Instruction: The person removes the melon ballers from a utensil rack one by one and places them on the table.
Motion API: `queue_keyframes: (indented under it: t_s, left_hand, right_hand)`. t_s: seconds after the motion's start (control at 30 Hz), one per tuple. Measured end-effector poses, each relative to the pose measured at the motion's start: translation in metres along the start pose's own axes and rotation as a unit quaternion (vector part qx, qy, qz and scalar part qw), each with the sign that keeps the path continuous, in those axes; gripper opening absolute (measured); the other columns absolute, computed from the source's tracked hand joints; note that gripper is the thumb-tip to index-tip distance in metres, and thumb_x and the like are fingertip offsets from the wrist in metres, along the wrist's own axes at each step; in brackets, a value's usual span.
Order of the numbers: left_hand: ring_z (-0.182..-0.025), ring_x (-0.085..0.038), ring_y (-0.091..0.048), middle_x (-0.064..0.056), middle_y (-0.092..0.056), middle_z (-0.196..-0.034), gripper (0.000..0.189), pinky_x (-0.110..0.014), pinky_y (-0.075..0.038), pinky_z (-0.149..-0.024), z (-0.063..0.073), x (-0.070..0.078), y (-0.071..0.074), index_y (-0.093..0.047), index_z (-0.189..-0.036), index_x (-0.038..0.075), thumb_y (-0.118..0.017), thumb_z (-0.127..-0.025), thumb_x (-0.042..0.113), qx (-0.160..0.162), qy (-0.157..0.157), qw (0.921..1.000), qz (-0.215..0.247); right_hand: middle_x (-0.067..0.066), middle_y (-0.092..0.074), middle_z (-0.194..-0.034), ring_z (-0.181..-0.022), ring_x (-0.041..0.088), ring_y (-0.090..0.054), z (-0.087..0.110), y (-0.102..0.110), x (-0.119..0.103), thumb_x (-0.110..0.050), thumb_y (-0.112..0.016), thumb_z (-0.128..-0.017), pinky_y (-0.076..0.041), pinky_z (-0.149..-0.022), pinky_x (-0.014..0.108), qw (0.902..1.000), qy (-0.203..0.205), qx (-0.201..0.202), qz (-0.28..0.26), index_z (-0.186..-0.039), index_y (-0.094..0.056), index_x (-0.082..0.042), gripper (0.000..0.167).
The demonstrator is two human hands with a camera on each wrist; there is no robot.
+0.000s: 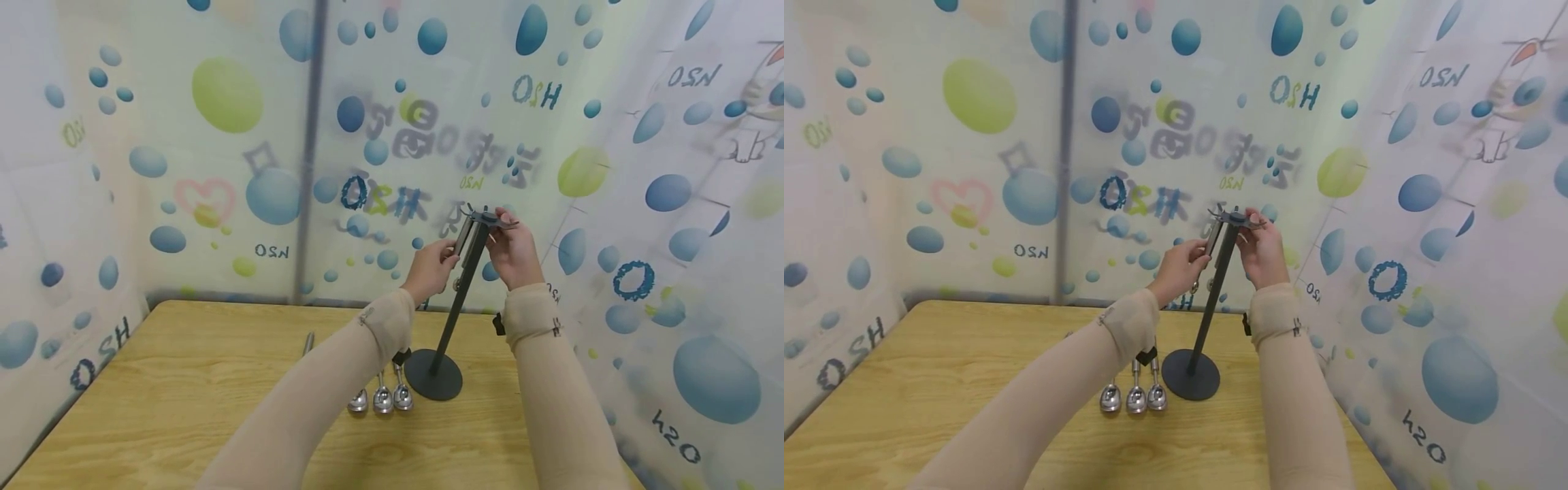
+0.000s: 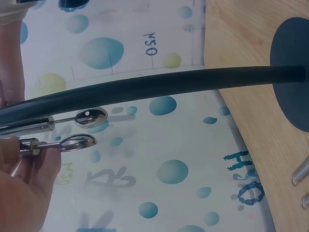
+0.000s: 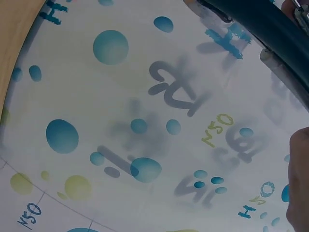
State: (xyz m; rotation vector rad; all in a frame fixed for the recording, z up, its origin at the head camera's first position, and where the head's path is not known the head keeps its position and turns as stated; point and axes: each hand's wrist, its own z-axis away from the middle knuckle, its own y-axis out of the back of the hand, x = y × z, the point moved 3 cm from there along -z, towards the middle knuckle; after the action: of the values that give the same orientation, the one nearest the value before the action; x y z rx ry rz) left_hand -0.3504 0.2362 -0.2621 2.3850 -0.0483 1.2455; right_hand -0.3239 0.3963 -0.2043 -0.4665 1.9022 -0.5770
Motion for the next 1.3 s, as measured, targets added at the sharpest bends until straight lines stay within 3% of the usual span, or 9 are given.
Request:
queue_keyframes:
  t_s: [0.1,0.17,0.33,0.5,0.63,0.8,0.97,1.17,1.3]
  left_hand:
    - [-0.077,-0.014,-0.068,-0.009,-0.073,-0.112,0.038,-0.028,-0.054,-0.071,0.001,-0.001,0.001,-0.058,-0.142,0.009,-0.058,-0.105,0.017,0.003,0.005,1.0000,0.002]
    - [-0.076,-0.013,-0.067,-0.008,-0.074,-0.110,0.038,-0.029,-0.054,-0.071,0.002,-0.001,0.002,-0.059,-0.142,0.009,-0.059,-0.105,0.016,0.008,0.007,0.9999,0.000]
    - [-0.082,-0.012,-0.067,-0.007,-0.074,-0.108,0.036,-0.029,-0.055,-0.075,0.002,0.000,0.002,-0.060,-0.140,0.008,-0.059,-0.104,0.016,0.009,-0.001,0.9999,-0.008]
    - [-0.081,-0.014,-0.068,-0.007,-0.073,-0.108,0.036,-0.030,-0.055,-0.073,0.003,0.000,0.002,-0.060,-0.140,0.008,-0.059,-0.105,0.017,0.008,0.000,0.9999,-0.015]
    - [-0.078,-0.015,-0.068,-0.007,-0.073,-0.108,0.035,-0.030,-0.055,-0.074,0.003,0.001,0.005,-0.061,-0.138,0.008,-0.059,-0.105,0.017,0.009,-0.003,0.9998,-0.017]
    - [-0.072,-0.020,-0.069,-0.008,-0.074,-0.106,0.031,-0.029,-0.054,-0.072,0.002,0.002,0.007,-0.063,-0.134,0.007,-0.060,-0.104,0.015,0.006,-0.009,0.9998,-0.016]
    - [-0.081,-0.013,-0.068,-0.007,-0.073,-0.110,0.034,-0.027,-0.054,-0.073,0.003,0.006,0.006,-0.063,-0.135,0.007,-0.061,-0.103,0.017,-0.008,-0.009,0.9997,-0.019]
    - [-0.088,-0.014,-0.069,-0.007,-0.074,-0.110,0.034,-0.027,-0.054,-0.076,0.004,0.009,0.004,-0.063,-0.135,0.007,-0.063,-0.102,0.016,-0.008,-0.011,0.9995,-0.030]
    - [-0.085,-0.010,-0.068,-0.005,-0.074,-0.107,0.035,-0.027,-0.054,-0.072,0.004,0.008,0.004,-0.063,-0.135,0.008,-0.064,-0.102,0.017,-0.006,-0.008,0.9996,-0.026]
  right_hand:
    - [0.007,-0.061,-0.109,-0.088,0.018,-0.057,0.003,0.002,0.001,0.000,-0.042,-0.108,-0.047,-0.079,0.031,0.9986,0.019,-0.017,-0.047,-0.145,-0.038,-0.010,0.039]
    - [0.010,-0.060,-0.117,-0.095,0.020,-0.059,0.006,0.003,0.003,-0.004,-0.038,-0.109,-0.048,-0.081,0.031,0.9963,0.030,-0.036,-0.072,-0.151,-0.029,-0.012,0.043]
    - [0.011,-0.065,-0.119,-0.104,0.020,-0.059,0.012,0.005,0.009,-0.034,-0.041,-0.101,-0.046,-0.087,0.031,0.9933,0.046,-0.054,-0.091,-0.131,-0.046,-0.012,0.038]
    - [0.009,-0.067,-0.113,-0.101,0.019,-0.062,0.013,0.001,0.012,-0.021,-0.056,-0.097,-0.048,-0.089,0.029,0.9946,0.095,-0.027,-0.032,-0.110,-0.057,-0.006,0.020]
    - [0.011,-0.067,-0.108,-0.100,0.021,-0.065,0.010,-0.005,0.010,-0.013,-0.053,-0.100,-0.050,-0.091,0.028,0.9929,0.116,0.022,-0.010,-0.099,-0.059,0.000,0.014]
    - [0.014,-0.059,-0.114,-0.106,0.022,-0.062,0.007,-0.011,0.007,0.000,-0.038,-0.107,-0.048,-0.094,0.026,0.9924,0.103,0.065,-0.021,-0.091,-0.051,0.000,0.021]
    - [0.013,-0.047,-0.121,-0.111,0.022,-0.059,0.005,-0.006,0.003,0.008,-0.027,-0.107,-0.044,-0.093,0.025,0.9908,0.091,0.089,-0.048,-0.084,-0.040,-0.006,0.030]
    - [0.012,-0.047,-0.114,-0.108,0.024,-0.055,0.001,-0.004,0.002,0.003,-0.034,-0.107,-0.040,-0.097,0.028,0.9898,0.067,0.084,-0.094,-0.084,-0.039,-0.006,0.026]
    - [0.012,-0.050,-0.114,-0.109,0.021,-0.051,0.001,-0.004,0.000,-0.017,-0.047,-0.104,-0.040,-0.097,0.027,0.9897,0.026,0.064,-0.126,-0.092,-0.043,-0.005,0.017]
